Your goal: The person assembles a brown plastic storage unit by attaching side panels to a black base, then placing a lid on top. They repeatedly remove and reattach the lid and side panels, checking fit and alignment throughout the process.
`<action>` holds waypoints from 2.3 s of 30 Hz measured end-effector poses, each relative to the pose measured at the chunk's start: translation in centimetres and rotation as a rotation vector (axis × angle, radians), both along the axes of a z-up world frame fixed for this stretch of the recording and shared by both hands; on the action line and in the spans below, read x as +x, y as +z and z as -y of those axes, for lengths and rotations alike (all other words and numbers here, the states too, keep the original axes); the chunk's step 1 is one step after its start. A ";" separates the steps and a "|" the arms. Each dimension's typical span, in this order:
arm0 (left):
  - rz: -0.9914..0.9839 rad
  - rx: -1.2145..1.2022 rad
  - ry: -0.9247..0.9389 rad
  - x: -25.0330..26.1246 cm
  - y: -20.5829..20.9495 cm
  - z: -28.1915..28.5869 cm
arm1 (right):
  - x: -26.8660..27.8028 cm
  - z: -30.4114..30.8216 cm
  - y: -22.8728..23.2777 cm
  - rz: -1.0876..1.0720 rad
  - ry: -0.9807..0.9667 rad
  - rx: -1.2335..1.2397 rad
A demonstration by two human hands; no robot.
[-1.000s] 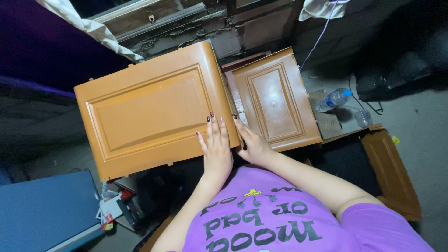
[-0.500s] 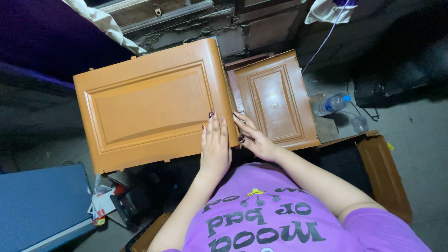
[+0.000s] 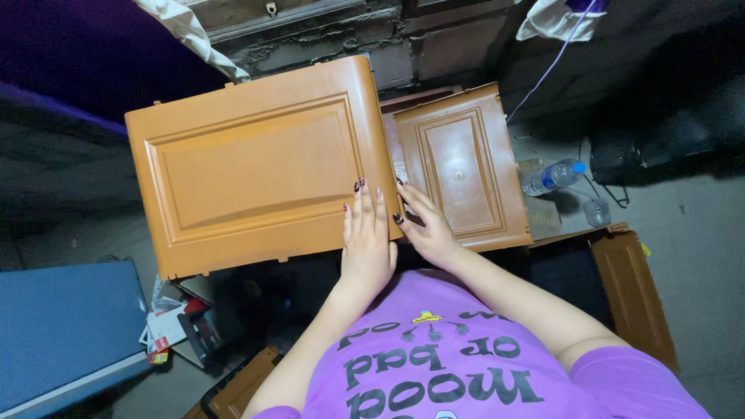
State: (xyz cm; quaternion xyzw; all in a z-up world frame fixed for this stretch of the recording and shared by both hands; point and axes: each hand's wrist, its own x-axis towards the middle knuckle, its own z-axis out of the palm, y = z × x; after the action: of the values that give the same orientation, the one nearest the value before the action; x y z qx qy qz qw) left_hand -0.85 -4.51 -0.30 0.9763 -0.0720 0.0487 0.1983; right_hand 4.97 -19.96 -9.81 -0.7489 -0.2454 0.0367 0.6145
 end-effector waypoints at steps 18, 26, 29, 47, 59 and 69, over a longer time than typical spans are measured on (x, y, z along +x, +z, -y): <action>-0.006 -0.030 -0.046 -0.2 1.4 -1.4 | -0.6 -1.3 0.9 0.077 -0.057 -0.020; -0.041 0.005 -0.018 0.1 1.8 -2.0 | 1.3 -1.2 0.8 -0.364 -0.019 0.164; -0.031 0.047 -0.018 2.8 2.0 -4.1 | 2.3 -1.8 1.4 -0.215 -0.004 0.115; 0.284 0.061 0.019 23.8 0.3 -8.8 | 1.5 -4.1 4.7 -0.265 -0.157 0.126; 0.167 0.137 0.030 26.3 -0.2 -8.1 | 1.2 -5.1 6.0 -0.144 -0.240 -0.138; 0.212 0.064 -0.071 25.2 0.4 -8.7 | 0.2 -6.4 3.1 -0.329 -0.301 0.140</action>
State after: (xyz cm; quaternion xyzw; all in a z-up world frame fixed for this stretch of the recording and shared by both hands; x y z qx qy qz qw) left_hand 24.37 4.23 0.14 0.9683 -0.1285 0.1423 0.1600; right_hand 5.18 -13.60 -6.75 -0.7165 -0.0296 0.0492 0.6952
